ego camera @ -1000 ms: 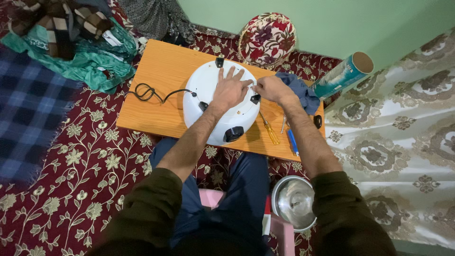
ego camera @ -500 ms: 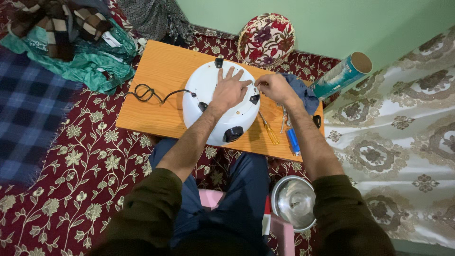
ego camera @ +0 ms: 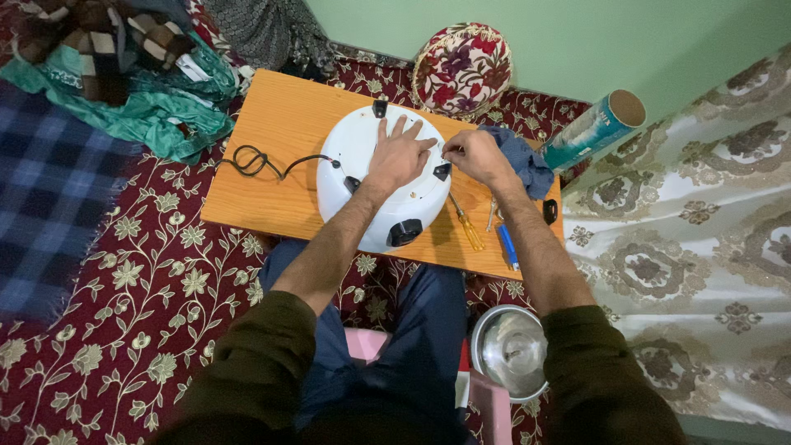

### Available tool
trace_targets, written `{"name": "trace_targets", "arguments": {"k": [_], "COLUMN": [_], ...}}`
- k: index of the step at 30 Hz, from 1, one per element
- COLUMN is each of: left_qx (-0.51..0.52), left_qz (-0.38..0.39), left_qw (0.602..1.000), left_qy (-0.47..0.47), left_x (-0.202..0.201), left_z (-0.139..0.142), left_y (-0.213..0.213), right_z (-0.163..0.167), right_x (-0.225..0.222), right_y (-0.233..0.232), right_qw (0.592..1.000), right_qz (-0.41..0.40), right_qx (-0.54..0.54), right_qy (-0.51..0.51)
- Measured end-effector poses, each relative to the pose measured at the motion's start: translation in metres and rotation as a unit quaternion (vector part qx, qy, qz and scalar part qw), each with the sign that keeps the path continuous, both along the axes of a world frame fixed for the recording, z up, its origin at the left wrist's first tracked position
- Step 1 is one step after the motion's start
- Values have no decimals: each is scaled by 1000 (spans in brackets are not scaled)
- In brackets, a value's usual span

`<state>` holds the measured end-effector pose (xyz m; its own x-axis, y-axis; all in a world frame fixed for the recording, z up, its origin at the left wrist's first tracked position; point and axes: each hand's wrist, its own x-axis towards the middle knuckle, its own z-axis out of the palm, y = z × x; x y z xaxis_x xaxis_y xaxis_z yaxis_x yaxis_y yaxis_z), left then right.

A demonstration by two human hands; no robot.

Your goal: The person sits in front of a board on the floor with the white base of an electric cooker on it and uses a screwdriver to unscrew and remove screws from the base. They set the screws and small parts on the board, handle a black component, and continue unscrewing screws around the base.

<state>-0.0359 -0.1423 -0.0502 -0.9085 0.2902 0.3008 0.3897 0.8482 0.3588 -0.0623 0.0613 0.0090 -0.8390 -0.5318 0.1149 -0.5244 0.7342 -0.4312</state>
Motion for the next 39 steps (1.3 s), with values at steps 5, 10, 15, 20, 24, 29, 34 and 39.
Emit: {"name": "trace_targets", "arguments": {"k": [5, 10, 15, 20, 24, 29, 34, 39], "left_qx": [2, 6, -1, -1, -13, -28, -24, -30], "left_qz": [0, -10, -37, -42, -48, -44, -42, -42], "left_qw": [1000, 1000, 999, 999, 999, 999, 999, 999], "left_qy": [4, 4, 7, 6, -1, -14, -19, -15], "left_x": [-1, -1, -6, -7, -7, -10, -12, -13], "left_z": [0, -3, -4, -3, -1, -1, -3, -2], "left_y": [1, 1, 0, -1, -1, -1, 1, 1], "right_z": [1, 1, 2, 1, 0, 5, 9, 6], "right_x": [0, 6, 2, -6, -11, -12, -8, -9], "right_y": [-1, -5, -6, 0, 1, -4, -4, -3], "right_qw": [1000, 999, 991, 999, 999, 995, 996, 997], "right_qz": [-14, -17, -89, -33, 24, 38, 37, 38], "right_qx": [6, -27, -37, -3, 21, 63, 59, 43], "right_qy": [-12, -7, -93, -8, 45, 63, 50, 46]}}
